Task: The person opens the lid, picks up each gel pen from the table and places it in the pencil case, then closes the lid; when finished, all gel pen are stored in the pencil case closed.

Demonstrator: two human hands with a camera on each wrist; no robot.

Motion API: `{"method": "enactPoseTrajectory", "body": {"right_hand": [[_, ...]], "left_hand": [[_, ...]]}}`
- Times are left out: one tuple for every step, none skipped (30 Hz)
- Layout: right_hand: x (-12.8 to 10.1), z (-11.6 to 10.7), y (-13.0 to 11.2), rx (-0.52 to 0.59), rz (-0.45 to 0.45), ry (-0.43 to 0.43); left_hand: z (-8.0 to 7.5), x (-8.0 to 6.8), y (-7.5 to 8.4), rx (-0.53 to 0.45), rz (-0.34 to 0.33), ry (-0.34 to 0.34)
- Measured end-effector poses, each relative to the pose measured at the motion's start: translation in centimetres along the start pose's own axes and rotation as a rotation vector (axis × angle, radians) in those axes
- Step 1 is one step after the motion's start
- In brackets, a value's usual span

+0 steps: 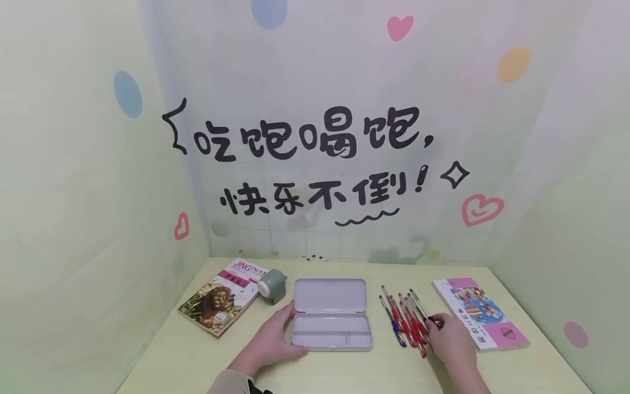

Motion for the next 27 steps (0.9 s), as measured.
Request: {"method": "enactPoseTrajectory", "body": {"right_hand": [[-0.1,-0.1,-0.4,-0.005,-0.012,0.019],[-0.2,-0.2,-1.0,-0.008,-0.023,0.036],[-0.4,-0.3,-1.5,-0.007,-0.039,0.053],[-0.6,-0.4,-2.2,-0.009,-0.056,0.075],[-0.8,-0.4,-2.8,-0.009,-0.070,0.094],[-1.0,-0.4,-3.5,-0.007,-0.091,0.114],[-1.3,-0.4,-4.2,-0.001,-0.114,0.132],[-1.5,-0.3,-4.9,0.007,-0.139,0.147],[-1.8,-0.3,-5.7,0.015,-0.168,0.163],[-2.0,-0.2,-6.4,0.025,-0.195,0.173],[-2.2,0.0,-7.1,0.036,-0.219,0.177],[-2.4,0.2,-7.8,0.041,-0.250,0.187],[-2.5,0.5,-8.4,0.049,-0.274,0.191],[-2.7,0.9,-9.1,0.051,-0.300,0.196],[-2.8,1.2,-9.8,0.052,-0.327,0.200],[-2.9,1.6,-10.4,0.048,-0.350,0.200],[-3.1,2.0,-11.0,0.040,-0.370,0.200],[-3.2,2.4,-11.6,0.033,-0.389,0.198],[-3.3,2.8,-12.2,0.028,-0.407,0.196],[-3.5,3.2,-12.7,0.025,-0.425,0.192],[-3.6,3.5,-13.2,0.021,-0.439,0.189],[-3.8,3.9,-13.7,0.015,-0.450,0.186],[-3.9,4.2,-14.1,0.015,-0.459,0.180],[-4.0,4.5,-14.5,0.019,-0.470,0.176],[-4.2,4.8,-14.9,0.017,-0.485,0.176],[-4.3,5.1,-15.3,0.016,-0.495,0.169],[-4.4,5.4,-15.7,0.010,-0.504,0.162]], "left_hand": [[0.0,0.0,0.1,0.001,0.003,0.000],[0.0,0.0,0.1,0.000,0.007,0.002],[0.0,0.0,0.2,0.001,0.010,0.001],[0.0,0.0,0.2,0.002,0.013,0.001],[0.0,0.0,0.2,0.003,0.011,-0.001],[0.0,0.0,0.3,0.003,0.014,-0.001],[0.0,0.0,0.3,0.005,0.016,-0.002],[0.0,0.1,0.3,0.005,0.016,-0.002],[0.0,0.1,0.3,0.008,0.015,-0.004],[0.0,0.1,0.3,0.008,0.014,-0.003],[0.0,0.1,0.3,0.008,0.013,-0.002],[0.0,0.1,0.2,0.009,0.011,-0.002],[-0.1,0.0,0.2,0.008,0.008,-0.001],[-0.1,0.0,0.2,0.006,0.004,0.000],[-0.1,0.0,0.2,0.006,0.004,0.000],[-0.2,0.0,0.2,0.004,0.003,0.002],[-0.2,0.0,0.2,0.005,0.001,0.002],[-0.2,0.0,0.2,0.005,0.000,0.002],[-0.2,-0.1,0.2,0.004,0.000,0.002],[-0.2,-0.1,0.2,0.005,0.000,0.002],[-0.2,-0.1,0.2,0.005,-0.001,0.002],[-0.2,-0.1,0.2,0.004,-0.003,0.002],[-0.1,-0.1,0.2,0.003,-0.004,0.001],[-0.1,-0.1,0.2,0.001,-0.005,0.000],[-0.1,-0.1,0.2,0.000,-0.005,-0.001],[-0.1,-0.2,0.2,0.000,-0.006,-0.003],[0.0,-0.2,0.3,-0.001,-0.008,-0.005]]}}
Point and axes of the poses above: each hand's wrist, its own x-axis towards the middle knuckle, its own z-axis out of the palm, y = z × x, the point moved 6 cm from there along x, towards the middle knuckle, and after that the axes turned 7 degrees about -x, right-handed, at the moved point
